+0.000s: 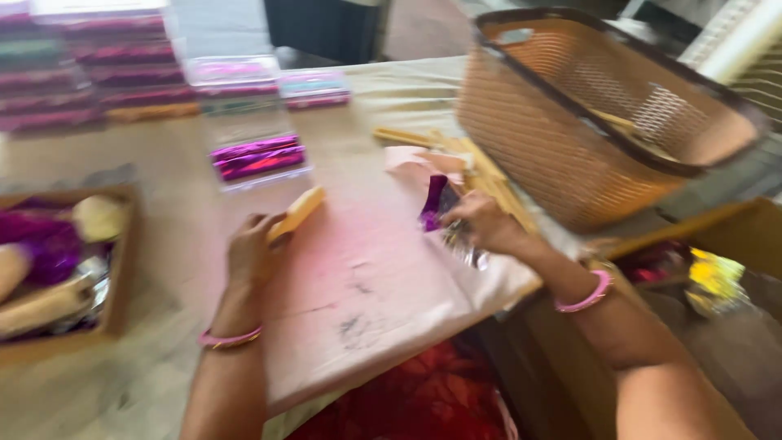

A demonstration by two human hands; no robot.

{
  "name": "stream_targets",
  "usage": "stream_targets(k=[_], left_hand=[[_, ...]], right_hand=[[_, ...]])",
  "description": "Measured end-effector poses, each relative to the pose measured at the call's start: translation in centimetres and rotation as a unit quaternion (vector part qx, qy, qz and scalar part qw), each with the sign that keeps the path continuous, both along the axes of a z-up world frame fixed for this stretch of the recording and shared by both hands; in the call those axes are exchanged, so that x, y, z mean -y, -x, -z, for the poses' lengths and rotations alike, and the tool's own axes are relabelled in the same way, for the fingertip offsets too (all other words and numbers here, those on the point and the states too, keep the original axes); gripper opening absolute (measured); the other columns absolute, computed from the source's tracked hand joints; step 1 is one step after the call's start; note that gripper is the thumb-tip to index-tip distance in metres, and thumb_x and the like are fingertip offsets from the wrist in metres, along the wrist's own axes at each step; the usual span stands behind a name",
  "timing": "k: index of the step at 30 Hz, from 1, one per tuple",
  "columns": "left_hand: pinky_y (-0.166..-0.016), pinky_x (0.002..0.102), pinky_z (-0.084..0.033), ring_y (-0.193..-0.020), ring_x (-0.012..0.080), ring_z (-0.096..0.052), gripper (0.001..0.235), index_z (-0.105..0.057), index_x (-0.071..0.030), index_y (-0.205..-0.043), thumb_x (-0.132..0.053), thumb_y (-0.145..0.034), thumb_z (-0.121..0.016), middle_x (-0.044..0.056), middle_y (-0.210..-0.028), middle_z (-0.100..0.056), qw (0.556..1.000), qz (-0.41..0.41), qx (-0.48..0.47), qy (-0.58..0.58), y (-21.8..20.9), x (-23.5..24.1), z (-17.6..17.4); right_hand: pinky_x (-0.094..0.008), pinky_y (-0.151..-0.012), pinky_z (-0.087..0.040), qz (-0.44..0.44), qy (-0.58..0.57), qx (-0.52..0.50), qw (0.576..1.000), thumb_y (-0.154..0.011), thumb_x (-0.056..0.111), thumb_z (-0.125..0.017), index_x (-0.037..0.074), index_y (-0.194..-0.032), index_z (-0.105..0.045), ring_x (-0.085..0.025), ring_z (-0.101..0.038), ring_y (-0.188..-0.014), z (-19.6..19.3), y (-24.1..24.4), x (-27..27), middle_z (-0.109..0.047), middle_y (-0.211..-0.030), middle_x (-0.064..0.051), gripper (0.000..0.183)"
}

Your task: The person wraps white cylindrical candles in metallic pink foil, folding the foil around each one by hand. They place the wrapped candles into small plastic storage boxes, close the lids, and stack the filled boxes with others on the table.

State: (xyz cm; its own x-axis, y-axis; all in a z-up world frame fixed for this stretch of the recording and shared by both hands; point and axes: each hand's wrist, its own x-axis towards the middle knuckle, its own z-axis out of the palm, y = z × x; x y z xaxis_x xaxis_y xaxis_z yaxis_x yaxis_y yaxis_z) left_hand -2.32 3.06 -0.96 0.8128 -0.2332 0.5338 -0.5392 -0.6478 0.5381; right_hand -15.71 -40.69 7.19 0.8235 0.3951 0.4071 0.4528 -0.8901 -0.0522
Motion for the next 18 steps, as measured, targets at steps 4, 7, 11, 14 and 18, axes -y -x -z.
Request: stream_targets(k=[4, 7, 11, 14, 18], left_hand=[[-0.09, 0.045, -0.055, -0.105, 0.0361, -0.069, 0.038, -0.075, -0.021, -0.123, -0.03, -0.086, -0.079, 0.013, -0.122, -0.07, 0.999, 0.006, 0.015, -0.029, -0.2, -0.1, 0.5], [-0.091, 0.046, -0.055, -0.105, 0.0358, -0.069, 0.041, -0.074, -0.023, -0.128, -0.034, -0.088, -0.077, 0.012, -0.125, -0.07, 0.998, -0.008, 0.009, -0.054, 0.0, -0.1, 0.5], [-0.09, 0.046, -0.056, -0.103, 0.0352, -0.07, 0.045, -0.072, -0.026, -0.135, -0.036, -0.091, -0.075, 0.011, -0.129, -0.069, 0.996, -0.021, 0.0, -0.085, 0.4, -0.1, 0.5], [-0.091, 0.046, -0.056, -0.105, 0.0351, -0.07, 0.048, -0.071, -0.029, -0.139, -0.039, -0.092, -0.074, 0.011, -0.131, -0.069, 0.994, -0.037, 0.01, -0.105, 0.1, -0.2, 1.2], [-0.092, 0.047, -0.056, -0.103, 0.0354, -0.071, 0.05, -0.069, -0.032, -0.144, -0.043, -0.095, -0.071, 0.01, -0.129, -0.068, 0.991, -0.046, -0.027, -0.12, -0.4, -0.6, 1.9]], right_hand=[[-0.044, -0.088, -0.054, 0.133, -0.075, -0.033, 0.988, -0.072, 0.01, -0.085, 0.003, -0.12, -0.069, -0.032, -0.066, -0.103, -4.0, 8.1, 14.3, -0.071, -0.111, -0.017, 0.051], [-0.035, -0.095, -0.054, 0.182, -0.33, -0.063, 0.924, -0.077, 0.005, -0.072, 0.007, -0.136, -0.053, -0.019, -0.066, -0.112, -1.5, 14.6, 25.3, -0.069, -0.12, -0.002, 0.062], [-0.04, -0.084, -0.057, 0.168, -0.599, -0.11, 0.775, -0.092, -0.002, -0.072, -0.003, -0.113, -0.062, -0.023, -0.068, -0.091, 3.8, 20.7, 30.8, -0.072, -0.102, -0.01, 0.023], [-0.039, -0.082, -0.059, 0.276, -0.657, -0.127, 0.69, -0.076, 0.0, -0.067, 0.005, -0.122, -0.067, -0.023, -0.071, -0.092, 7.0, 21.6, 29.6, -0.074, -0.106, -0.009, 0.047], [-0.039, -0.08, -0.06, 0.378, -0.616, -0.146, 0.676, -0.075, 0.008, -0.064, 0.01, -0.121, -0.067, -0.023, -0.071, -0.093, 11.9, 21.7, 29.7, -0.074, -0.107, -0.009, 0.047]])
